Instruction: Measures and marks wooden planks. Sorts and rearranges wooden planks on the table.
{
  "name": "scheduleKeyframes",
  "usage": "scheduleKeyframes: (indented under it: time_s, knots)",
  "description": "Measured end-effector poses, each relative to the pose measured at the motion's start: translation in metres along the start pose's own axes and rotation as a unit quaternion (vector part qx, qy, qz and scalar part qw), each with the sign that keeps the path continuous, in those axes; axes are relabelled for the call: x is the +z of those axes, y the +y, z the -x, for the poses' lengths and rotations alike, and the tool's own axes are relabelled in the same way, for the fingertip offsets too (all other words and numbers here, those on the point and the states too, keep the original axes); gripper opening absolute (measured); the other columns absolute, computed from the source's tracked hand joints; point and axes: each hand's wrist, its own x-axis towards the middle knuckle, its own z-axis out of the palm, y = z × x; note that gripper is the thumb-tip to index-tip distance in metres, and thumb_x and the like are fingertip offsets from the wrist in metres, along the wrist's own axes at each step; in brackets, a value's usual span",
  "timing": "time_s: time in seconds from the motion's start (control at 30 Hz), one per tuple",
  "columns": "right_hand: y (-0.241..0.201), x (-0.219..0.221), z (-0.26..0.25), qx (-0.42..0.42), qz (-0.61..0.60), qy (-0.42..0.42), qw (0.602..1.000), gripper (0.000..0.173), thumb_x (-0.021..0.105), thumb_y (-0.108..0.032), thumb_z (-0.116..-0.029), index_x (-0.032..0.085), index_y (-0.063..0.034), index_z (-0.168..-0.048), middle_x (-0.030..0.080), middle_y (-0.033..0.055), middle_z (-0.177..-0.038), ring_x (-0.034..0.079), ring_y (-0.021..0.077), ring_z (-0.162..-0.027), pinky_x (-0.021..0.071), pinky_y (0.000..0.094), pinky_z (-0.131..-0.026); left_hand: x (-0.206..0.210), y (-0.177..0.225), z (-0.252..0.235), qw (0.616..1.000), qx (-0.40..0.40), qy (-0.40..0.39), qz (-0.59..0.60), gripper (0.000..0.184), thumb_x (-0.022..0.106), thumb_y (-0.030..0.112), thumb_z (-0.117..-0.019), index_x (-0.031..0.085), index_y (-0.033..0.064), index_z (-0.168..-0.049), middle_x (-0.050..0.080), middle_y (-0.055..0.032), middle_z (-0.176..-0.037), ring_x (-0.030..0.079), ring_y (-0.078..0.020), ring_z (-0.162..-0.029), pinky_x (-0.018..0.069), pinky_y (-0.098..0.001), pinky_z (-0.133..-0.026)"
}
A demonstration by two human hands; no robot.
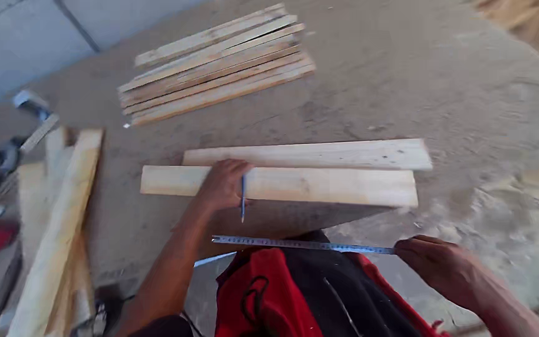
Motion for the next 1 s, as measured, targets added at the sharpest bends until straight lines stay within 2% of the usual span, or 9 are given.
scheduleKeyframes:
  time_s: [0.1, 0.2, 0.33, 0.43, 0.53, 0.6, 0.7, 0.83, 1.0]
  knots:
    - [0.014, -0.009, -0.029, -0.024, 0.022, -0.038, 0.999, 0.025, 0.056, -0.046, -0.0937, 0.077, -0.0343, -0.097, 0.070, -0.0127, -0.090, 0.068, 0.0084, -0.075, 0.0586, 0.0405, -0.062, 0.010, -0.004, 0.046, 0.996, -0.073, 0.016, 0.042, 0.103, 0.084, 0.073, -0.0635, 0.054, 0.0207, -0.148, 0.056, -0.0020, -0.150, 0.048, -0.0210, -0.143, 0.0312, -0.0512, -0.123]
    - [0.008, -0.016, -0.055, -0.005, 0.059, -0.038, 0.998, 0.028, 0.054, -0.051, -0.0932, 0.077, -0.0364, -0.097, 0.071, -0.0117, -0.088, 0.069, 0.0118, -0.073, 0.0567, 0.0477, -0.059, -0.007, -0.013, 0.092, 0.953, -0.189, 0.140, 0.189, 0.081, 0.085, 0.047, -0.0805, 0.055, 0.0131, -0.147, 0.058, -0.0071, -0.147, 0.052, -0.0227, -0.138, 0.0407, -0.0504, -0.118]
    - [-0.024, -0.029, -0.095, 0.012, 0.091, -0.036, 0.995, 0.031, 0.051, -0.053, -0.0941, 0.077, -0.0369, -0.099, 0.073, -0.0087, -0.086, 0.071, 0.0171, -0.074, 0.0555, 0.0543, -0.059, -0.008, -0.010, 0.141, 0.821, -0.273, 0.426, 0.265, 0.042, 0.074, 0.017, -0.0933, 0.061, -0.0003, -0.129, 0.070, -0.0123, -0.119, 0.070, -0.0221, -0.107, 0.0593, -0.0436, -0.096]
    - [-0.058, -0.019, -0.129, 0.027, 0.118, -0.046, 0.992, 0.031, 0.051, -0.049, -0.0969, 0.077, -0.0329, -0.097, 0.072, 0.0004, -0.077, 0.070, 0.0290, -0.070, 0.0516, 0.0610, -0.055, 0.004, -0.010, 0.170, 0.705, -0.386, 0.555, 0.215, 0.029, 0.064, 0.028, -0.1019, 0.062, 0.0008, -0.112, 0.069, -0.0064, -0.096, 0.069, -0.0154, -0.088, 0.0605, -0.0375, -0.081]
    - [-0.100, -0.010, -0.157, 0.036, 0.134, -0.061, 0.988, 0.027, 0.054, -0.042, -0.1002, 0.078, -0.0292, -0.096, 0.072, 0.0057, -0.077, 0.070, 0.0348, -0.072, 0.0504, 0.0637, -0.058, 0.006, -0.016, 0.191, 0.629, -0.456, 0.594, 0.210, 0.042, 0.045, 0.036, -0.1093, 0.059, -0.0028, -0.114, 0.070, -0.0090, -0.095, 0.072, -0.0173, -0.088, 0.0615, -0.0383, -0.082]
    - [-0.127, -0.002, -0.172, 0.036, 0.138, -0.068, 0.987, 0.025, 0.056, -0.038, -0.1001, 0.078, -0.0275, -0.093, 0.072, 0.0067, -0.076, 0.070, 0.0351, -0.073, 0.0503, 0.0624, -0.058, 0.001, -0.017, 0.195, 0.655, -0.425, 0.599, 0.178, 0.042, 0.039, 0.032, -0.1112, 0.060, -0.0044, -0.111, 0.072, -0.0098, -0.094, 0.074, -0.0175, -0.085, 0.0635, -0.0363, -0.080]
    - [-0.167, 0.014, -0.197, 0.039, 0.143, -0.096, 0.984, 0.026, 0.056, -0.037, -0.0989, 0.079, -0.0264, -0.091, 0.073, 0.0074, -0.079, 0.070, 0.0351, -0.077, 0.0505, 0.0616, -0.060, 0.000, -0.003, 0.184, 0.769, -0.341, 0.533, 0.094, 0.040, 0.043, 0.027, -0.1104, 0.066, -0.0061, -0.110, 0.073, -0.0132, -0.103, 0.072, -0.0180, -0.096, 0.0604, -0.0380, -0.089]
    - [-0.215, 0.041, -0.237, 0.008, 0.176, -0.142, 0.974, 0.031, 0.053, -0.037, -0.0977, 0.074, -0.0199, -0.084, 0.070, 0.0100, -0.077, 0.070, 0.0350, -0.077, 0.0508, 0.0585, -0.060, 0.023, 0.008, 0.140, 0.885, -0.261, 0.382, 0.052, 0.032, 0.057, 0.030, -0.1037, 0.071, 0.0051, -0.118, 0.066, -0.0127, -0.135, 0.058, -0.0267, -0.132, 0.0482, -0.0496, -0.111]
    - [-0.243, 0.046, -0.247, 0.035, 0.211, -0.164, 0.963, 0.034, 0.053, -0.038, -0.0974, 0.069, -0.0185, -0.076, 0.068, 0.0074, -0.073, 0.069, 0.0309, -0.074, 0.0492, 0.0528, -0.058, 0.062, -0.003, 0.110, 0.915, -0.249, 0.293, 0.124, 0.035, 0.057, 0.035, -0.1046, 0.069, 0.0110, -0.127, 0.061, -0.0062, -0.145, 0.047, -0.0224, -0.145, 0.0399, -0.0468, -0.121]
